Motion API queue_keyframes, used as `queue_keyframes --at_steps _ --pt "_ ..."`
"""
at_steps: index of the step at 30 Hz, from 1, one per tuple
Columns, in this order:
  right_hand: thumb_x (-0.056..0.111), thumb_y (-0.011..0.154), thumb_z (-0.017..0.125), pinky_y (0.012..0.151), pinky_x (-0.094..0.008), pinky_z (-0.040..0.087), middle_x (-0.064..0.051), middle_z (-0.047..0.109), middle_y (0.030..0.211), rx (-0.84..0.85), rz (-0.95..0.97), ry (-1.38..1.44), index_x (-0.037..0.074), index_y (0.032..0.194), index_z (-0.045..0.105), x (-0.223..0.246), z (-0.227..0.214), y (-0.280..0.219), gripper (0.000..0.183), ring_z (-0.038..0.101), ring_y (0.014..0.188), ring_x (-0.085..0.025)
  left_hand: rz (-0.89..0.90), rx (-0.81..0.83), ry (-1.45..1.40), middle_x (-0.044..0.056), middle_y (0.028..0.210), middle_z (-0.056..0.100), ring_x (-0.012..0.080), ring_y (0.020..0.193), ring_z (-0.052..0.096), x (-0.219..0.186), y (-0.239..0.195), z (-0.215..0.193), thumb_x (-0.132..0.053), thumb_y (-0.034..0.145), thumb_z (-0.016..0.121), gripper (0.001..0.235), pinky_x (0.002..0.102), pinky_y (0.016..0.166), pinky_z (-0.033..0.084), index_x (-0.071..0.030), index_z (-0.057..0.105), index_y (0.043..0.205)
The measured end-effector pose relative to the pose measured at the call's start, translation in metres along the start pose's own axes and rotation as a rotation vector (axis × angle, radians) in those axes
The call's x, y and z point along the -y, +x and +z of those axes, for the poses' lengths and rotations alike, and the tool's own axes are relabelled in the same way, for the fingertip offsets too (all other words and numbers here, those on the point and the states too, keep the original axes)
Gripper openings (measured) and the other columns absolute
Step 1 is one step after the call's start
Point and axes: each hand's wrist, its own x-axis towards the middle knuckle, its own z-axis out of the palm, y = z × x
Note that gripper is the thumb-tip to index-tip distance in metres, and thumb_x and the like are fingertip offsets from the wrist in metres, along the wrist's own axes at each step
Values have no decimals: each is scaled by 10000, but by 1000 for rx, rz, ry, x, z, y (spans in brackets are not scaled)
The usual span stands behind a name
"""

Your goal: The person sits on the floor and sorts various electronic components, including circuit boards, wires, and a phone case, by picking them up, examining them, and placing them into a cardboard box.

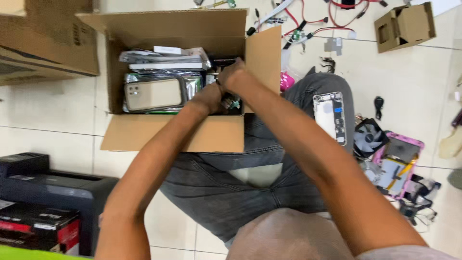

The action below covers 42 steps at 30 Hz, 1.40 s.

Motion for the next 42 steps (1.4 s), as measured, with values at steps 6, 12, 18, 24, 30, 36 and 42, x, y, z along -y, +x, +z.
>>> queue_keyframes --at_steps 6,12,18,24,30,36,42 --pt "96 981 451 969 -582 373 -104 717 1186 -125 25 -8 146 1246 717 11 45 41 379 662 1135 -328 42 -58 -44 174 1067 742 367 1071 717 9 8 24 -390 762 829 434 459 847 640 -62 740 1032" --pt "277 1047 533 1020 -188 395 -107 665 1300 289 367 203 107 1400 606 26 -32 5 399 584 1259 -107 93 -113 -46 228 1092 712 415 1052 710 29 27 50 -336 855 751 388 472 816 652 -29 685 1084" --pt "595 795 787 963 -312 506 15 706 1202 673 95 -63 204 1281 704 -4 -36 40 629 649 1134 -144 83 -252 -134 255 995 675 459 933 716 49 67 63 -300 892 756 362 516 662 656 -9 629 1066" --pt "160 985 680 590 -196 531 -153 698 728 -41 -116 45 22 741 708 -18 -70 -62 282 725 752 -178 78 -132 80 236 1036 694 450 974 727 45 75 73 -280 899 621 361 496 767 643 8 632 1118" --pt "115 798 709 245 -342 295 -83 490 409 -769 -104 -144 140 519 555 -35 105 176 320 497 337 -258 79 -42 -29 292 1099 672 487 1021 698 20 22 18 -198 916 651 344 499 760 648 55 649 1150" --pt "73 1011 604 916 -397 575 -57 679 1366 -14 -115 -204 152 1315 704 -16 -25 26 329 659 1247 -270 90 122 -14 88 1070 730 266 977 704 10 1 4 -326 659 957 451 363 890 575 -113 760 1005" --pt "84 1025 565 808 -434 594 -28 724 1290 -86 -81 -151 195 1272 738 -10 -9 45 321 690 1202 -269 139 112 51 101 1102 713 322 1009 701 14 11 11 -290 671 950 425 433 861 581 -141 714 991"
